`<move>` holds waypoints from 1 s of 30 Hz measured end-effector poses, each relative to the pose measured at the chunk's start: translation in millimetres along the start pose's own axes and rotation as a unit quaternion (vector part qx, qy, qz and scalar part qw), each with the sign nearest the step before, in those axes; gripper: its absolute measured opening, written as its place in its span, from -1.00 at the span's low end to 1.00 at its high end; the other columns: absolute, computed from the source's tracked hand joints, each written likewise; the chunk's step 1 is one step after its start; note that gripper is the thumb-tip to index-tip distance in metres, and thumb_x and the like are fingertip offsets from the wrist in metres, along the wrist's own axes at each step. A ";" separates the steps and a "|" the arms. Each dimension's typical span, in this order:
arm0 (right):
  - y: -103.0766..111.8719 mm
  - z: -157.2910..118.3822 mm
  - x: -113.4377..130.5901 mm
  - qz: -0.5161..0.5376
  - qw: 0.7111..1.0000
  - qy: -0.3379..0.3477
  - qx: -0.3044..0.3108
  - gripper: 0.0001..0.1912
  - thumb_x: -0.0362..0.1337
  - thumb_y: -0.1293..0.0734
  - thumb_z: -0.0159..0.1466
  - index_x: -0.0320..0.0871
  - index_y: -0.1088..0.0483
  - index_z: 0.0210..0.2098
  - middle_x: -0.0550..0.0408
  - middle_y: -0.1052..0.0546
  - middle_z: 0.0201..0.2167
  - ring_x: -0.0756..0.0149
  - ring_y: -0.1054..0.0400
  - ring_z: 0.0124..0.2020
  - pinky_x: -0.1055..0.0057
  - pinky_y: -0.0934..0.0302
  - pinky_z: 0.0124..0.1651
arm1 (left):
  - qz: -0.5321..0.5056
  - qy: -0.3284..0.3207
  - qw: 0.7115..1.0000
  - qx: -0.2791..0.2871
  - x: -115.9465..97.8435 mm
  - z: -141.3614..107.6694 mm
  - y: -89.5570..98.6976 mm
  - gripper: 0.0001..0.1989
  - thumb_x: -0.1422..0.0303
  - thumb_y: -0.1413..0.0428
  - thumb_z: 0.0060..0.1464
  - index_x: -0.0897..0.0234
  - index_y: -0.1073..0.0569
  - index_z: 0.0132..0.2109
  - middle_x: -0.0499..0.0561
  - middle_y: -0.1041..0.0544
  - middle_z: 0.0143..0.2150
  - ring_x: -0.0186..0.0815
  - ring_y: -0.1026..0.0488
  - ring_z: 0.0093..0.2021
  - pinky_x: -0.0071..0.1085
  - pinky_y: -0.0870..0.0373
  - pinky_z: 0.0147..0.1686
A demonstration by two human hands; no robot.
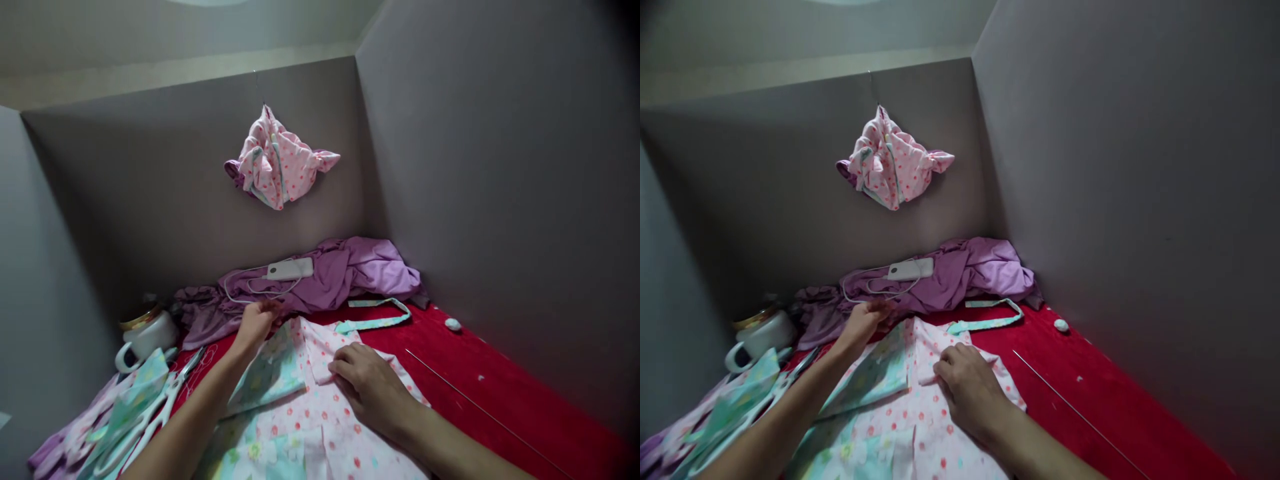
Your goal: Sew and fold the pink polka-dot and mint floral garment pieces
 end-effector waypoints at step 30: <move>58.1 50.5 -42.0 -0.034 0.989 -0.118 -0.084 -0.82 -0.38 -0.22 0.19 -0.12 -0.47 -0.36 0.10 -0.55 -0.46 0.32 -0.40 -0.45 0.48 -0.09 -0.42 | 0.205 -0.116 0.948 0.214 -0.6 -24.6 -84.0 -0.76 0.70 -0.05 -0.24 0.34 -0.52 -0.50 -0.13 -0.47 -0.57 -0.44 -0.32 -0.54 -0.54 -0.20 -0.53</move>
Point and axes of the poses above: each hand's wrist, its own z-axis towards the middle knuckle, its own y-axis out of the back of the hand, x = y × z, the point moved 5 cm from there along z, towards the middle knuckle
